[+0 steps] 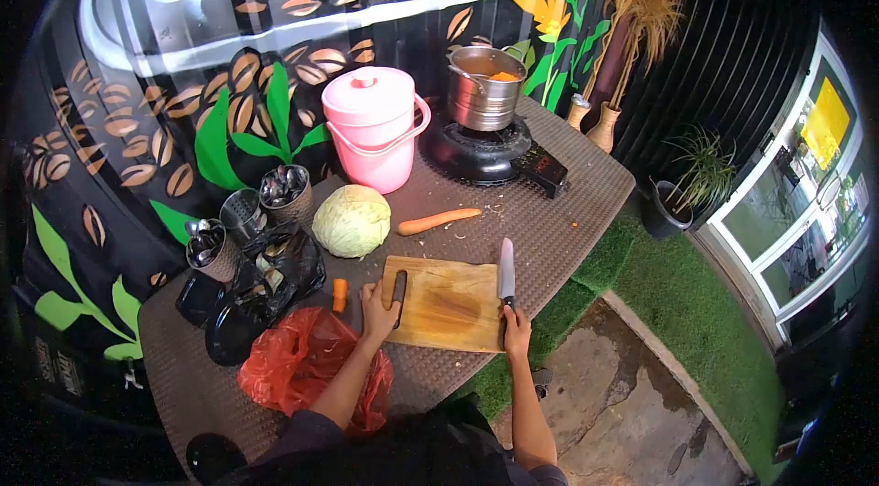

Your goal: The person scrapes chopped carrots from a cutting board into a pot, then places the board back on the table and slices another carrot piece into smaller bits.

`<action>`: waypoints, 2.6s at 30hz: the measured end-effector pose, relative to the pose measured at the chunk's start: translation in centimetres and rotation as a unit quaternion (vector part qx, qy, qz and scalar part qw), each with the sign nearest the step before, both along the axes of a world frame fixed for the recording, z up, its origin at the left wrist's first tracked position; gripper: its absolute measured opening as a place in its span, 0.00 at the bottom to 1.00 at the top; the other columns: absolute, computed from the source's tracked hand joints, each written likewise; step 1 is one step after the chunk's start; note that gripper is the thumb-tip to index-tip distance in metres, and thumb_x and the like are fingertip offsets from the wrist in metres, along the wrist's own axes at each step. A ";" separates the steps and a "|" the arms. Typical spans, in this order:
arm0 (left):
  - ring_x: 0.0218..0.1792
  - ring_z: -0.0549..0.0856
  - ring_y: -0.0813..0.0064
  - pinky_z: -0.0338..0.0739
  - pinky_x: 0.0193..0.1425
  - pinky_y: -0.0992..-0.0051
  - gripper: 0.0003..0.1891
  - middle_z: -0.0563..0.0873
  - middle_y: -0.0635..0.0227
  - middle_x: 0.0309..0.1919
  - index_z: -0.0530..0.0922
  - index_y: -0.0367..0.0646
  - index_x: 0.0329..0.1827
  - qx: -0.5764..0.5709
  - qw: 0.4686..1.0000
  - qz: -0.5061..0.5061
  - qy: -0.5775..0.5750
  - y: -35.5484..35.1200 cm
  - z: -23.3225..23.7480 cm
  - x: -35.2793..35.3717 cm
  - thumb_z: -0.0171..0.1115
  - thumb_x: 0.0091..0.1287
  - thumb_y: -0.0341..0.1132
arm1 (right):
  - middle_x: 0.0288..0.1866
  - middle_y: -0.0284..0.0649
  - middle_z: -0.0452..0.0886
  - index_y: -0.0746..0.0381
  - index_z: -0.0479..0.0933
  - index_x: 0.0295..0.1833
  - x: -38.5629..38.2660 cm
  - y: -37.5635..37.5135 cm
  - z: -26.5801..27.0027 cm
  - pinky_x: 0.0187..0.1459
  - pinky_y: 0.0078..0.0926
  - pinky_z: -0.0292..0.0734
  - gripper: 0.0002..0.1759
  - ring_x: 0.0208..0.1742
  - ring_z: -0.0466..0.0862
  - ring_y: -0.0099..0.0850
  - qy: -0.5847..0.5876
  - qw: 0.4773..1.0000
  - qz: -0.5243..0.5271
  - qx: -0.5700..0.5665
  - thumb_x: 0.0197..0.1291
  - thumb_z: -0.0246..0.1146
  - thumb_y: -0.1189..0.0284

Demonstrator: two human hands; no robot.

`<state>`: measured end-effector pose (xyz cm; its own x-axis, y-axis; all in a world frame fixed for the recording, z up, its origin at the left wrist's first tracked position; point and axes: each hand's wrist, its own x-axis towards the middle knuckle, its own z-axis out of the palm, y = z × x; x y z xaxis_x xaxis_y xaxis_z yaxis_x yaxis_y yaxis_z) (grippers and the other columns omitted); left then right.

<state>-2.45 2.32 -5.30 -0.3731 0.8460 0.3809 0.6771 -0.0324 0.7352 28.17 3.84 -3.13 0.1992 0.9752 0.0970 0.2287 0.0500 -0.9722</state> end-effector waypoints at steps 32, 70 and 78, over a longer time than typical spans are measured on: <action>0.59 0.72 0.52 0.66 0.66 0.60 0.27 0.76 0.57 0.59 0.73 0.46 0.66 0.117 0.972 -0.201 -0.043 -0.9 7.0 9.3 0.50 0.62 0.18 | 0.31 0.59 0.75 0.70 0.73 0.44 -2.6 -6.0 3.3 0.38 0.50 0.71 0.11 0.36 0.77 0.59 -0.212 0.968 -0.062 0.121 0.64 0.60 0.72; 0.47 0.80 0.63 0.75 0.53 0.66 0.12 0.86 0.66 0.42 0.87 0.46 0.46 0.096 0.976 -0.193 -0.011 -1.4 4.1 12.1 0.67 0.58 0.28 | 0.21 0.44 0.80 0.66 0.71 0.44 -2.5 -9.8 4.5 0.28 0.40 0.75 0.12 0.24 0.83 0.43 -0.092 0.992 0.049 -0.074 0.70 0.54 0.66; 0.48 0.79 0.62 0.73 0.56 0.65 0.18 0.85 0.66 0.44 0.85 0.48 0.51 0.051 0.970 -0.236 -0.042 -1.0 3.6 11.0 0.69 0.56 0.32 | 0.21 0.46 0.79 0.67 0.68 0.42 -2.7 -9.1 2.2 0.26 0.38 0.74 0.09 0.22 0.82 0.43 -0.191 0.981 0.031 0.031 0.61 0.57 0.73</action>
